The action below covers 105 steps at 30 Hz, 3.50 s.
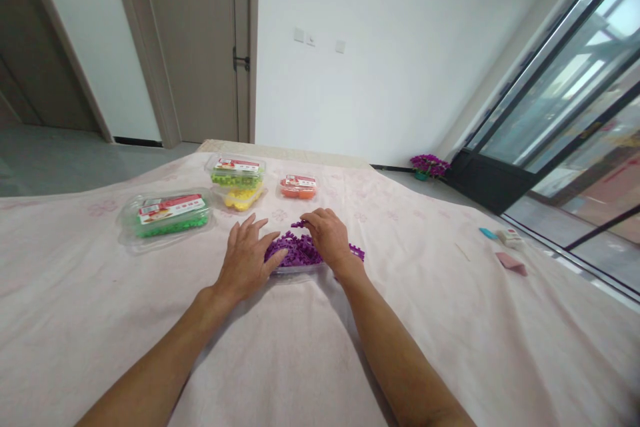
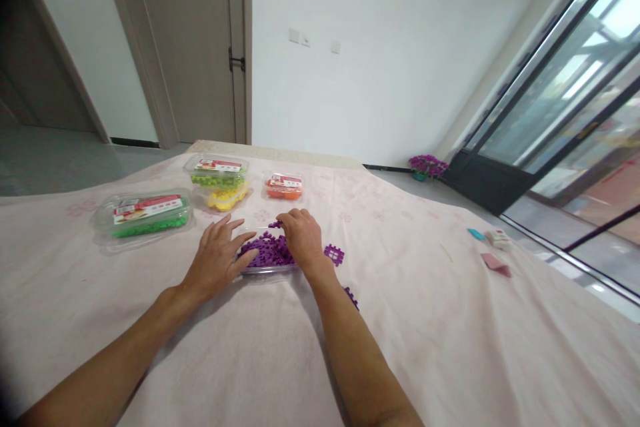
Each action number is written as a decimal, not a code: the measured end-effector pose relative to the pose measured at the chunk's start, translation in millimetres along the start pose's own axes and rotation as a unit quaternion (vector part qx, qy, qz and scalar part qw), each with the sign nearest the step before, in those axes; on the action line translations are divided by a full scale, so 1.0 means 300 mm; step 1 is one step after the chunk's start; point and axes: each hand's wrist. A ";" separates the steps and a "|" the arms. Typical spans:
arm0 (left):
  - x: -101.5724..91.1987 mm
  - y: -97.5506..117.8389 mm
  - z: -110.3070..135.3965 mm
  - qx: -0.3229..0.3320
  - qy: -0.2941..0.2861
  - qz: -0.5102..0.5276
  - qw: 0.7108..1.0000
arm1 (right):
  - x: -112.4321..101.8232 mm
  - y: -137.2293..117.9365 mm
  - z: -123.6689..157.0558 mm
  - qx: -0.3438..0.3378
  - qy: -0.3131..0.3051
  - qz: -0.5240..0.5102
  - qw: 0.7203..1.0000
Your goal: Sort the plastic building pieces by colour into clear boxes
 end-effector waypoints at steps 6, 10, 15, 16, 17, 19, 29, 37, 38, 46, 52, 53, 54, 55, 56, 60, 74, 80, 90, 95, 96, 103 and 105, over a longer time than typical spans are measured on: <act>0.017 0.035 -0.072 -0.016 -0.047 -0.021 0.999 | 0.026 0.015 0.002 -0.003 0.010 0.000 1.000; 0.022 0.027 -0.086 -0.023 -0.094 0.005 0.995 | 0.038 0.020 0.000 -0.001 0.010 0.003 1.000; 0.021 0.017 -0.091 -0.033 -0.113 0.015 0.993 | 0.037 0.021 0.000 -0.001 0.008 0.003 1.000; 0.021 0.017 -0.091 -0.034 -0.110 0.017 0.993 | 0.037 0.021 -0.001 -0.002 0.007 0.002 1.000; 0.023 0.017 -0.090 -0.035 -0.106 0.019 0.994 | 0.036 0.021 -0.001 -0.004 0.005 0.000 1.000; 0.026 0.018 -0.088 -0.037 -0.094 0.026 0.995 | 0.037 0.023 -0.001 -0.007 0.003 -0.003 1.000; 0.038 0.013 -0.083 -0.044 -0.089 0.051 0.994 | 0.029 0.021 -0.002 -0.015 -0.004 0.003 1.000; 0.036 0.017 -0.084 -0.051 -0.096 0.056 0.993 | 0.018 0.019 -0.016 -0.045 -0.041 0.012 0.998; 0.036 0.017 -0.084 -0.051 -0.096 0.053 0.993 | 0.025 0.016 -0.018 -0.052 -0.051 0.014 0.997; 0.036 0.018 -0.083 -0.046 -0.095 0.050 0.993 | 0.056 0.000 -0.019 -0.040 -0.089 -0.047 0.994; 0.040 0.016 -0.081 -0.047 -0.095 0.056 0.993 | 0.053 0.010 -0.015 -0.034 -0.064 -0.057 0.996; 0.042 0.015 -0.080 -0.045 -0.093 0.054 0.993 | 0.053 0.010 -0.014 -0.037 -0.075 -0.054 0.995; 0.043 0.015 -0.079 -0.044 -0.091 0.052 0.994 | 0.052 0.009 -0.014 -0.041 -0.088 -0.050 0.994; 0.044 0.014 -0.079 -0.043 -0.090 0.050 0.994 | 0.052 0.007 -0.014 -0.044 -0.101 -0.047 0.993; 0.046 0.013 -0.078 -0.042 -0.088 0.049 0.994 | 0.050 0.005 -0.015 -0.046 -0.113 -0.042 0.992; 0.050 0.011 -0.078 -0.040 -0.081 0.047 0.995 | 0.048 -0.002 -0.013 -0.035 -0.125 -0.014 0.991; 0.014 0.009 -0.084 -0.006 -0.013 0.041 0.999 | -0.035 0.134 -0.050 0.077 -0.064 -0.091 0.991; 0.021 0.013 -0.074 0.005 -0.061 0.036 0.997 | -0.080 0.319 -0.016 0.225 -0.228 0.009 0.947; 0.036 -0.029 0.009 -0.078 0.022 0.202 0.976 | -0.085 0.385 0.025 0.311 -0.293 0.069 0.902; 0.074 -0.031 0.077 -0.083 -0.002 0.274 0.958 | -0.098 0.370 -0.003 0.320 -0.192 0.026 0.928; 0.079 -0.033 0.078 -0.086 -0.007 0.277 0.957 | -0.098 0.358 -0.012 0.318 -0.153 -0.016 0.936; 0.107 -0.049 0.059 -0.082 -0.007 0.257 0.963 | -0.025 0.116 -0.026 0.263 -0.130 -0.373 0.880; 0.111 -0.045 0.064 -0.054 0.016 0.229 0.972 | 0.001 0.050 -0.016 0.231 -0.185 -0.417 0.859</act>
Point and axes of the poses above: each hand's wrist, its own z-axis away from the middle knuckle, its own x-axis out of the palm, y = z × x, and after that the axes turned 13 degrees about x, right-handed
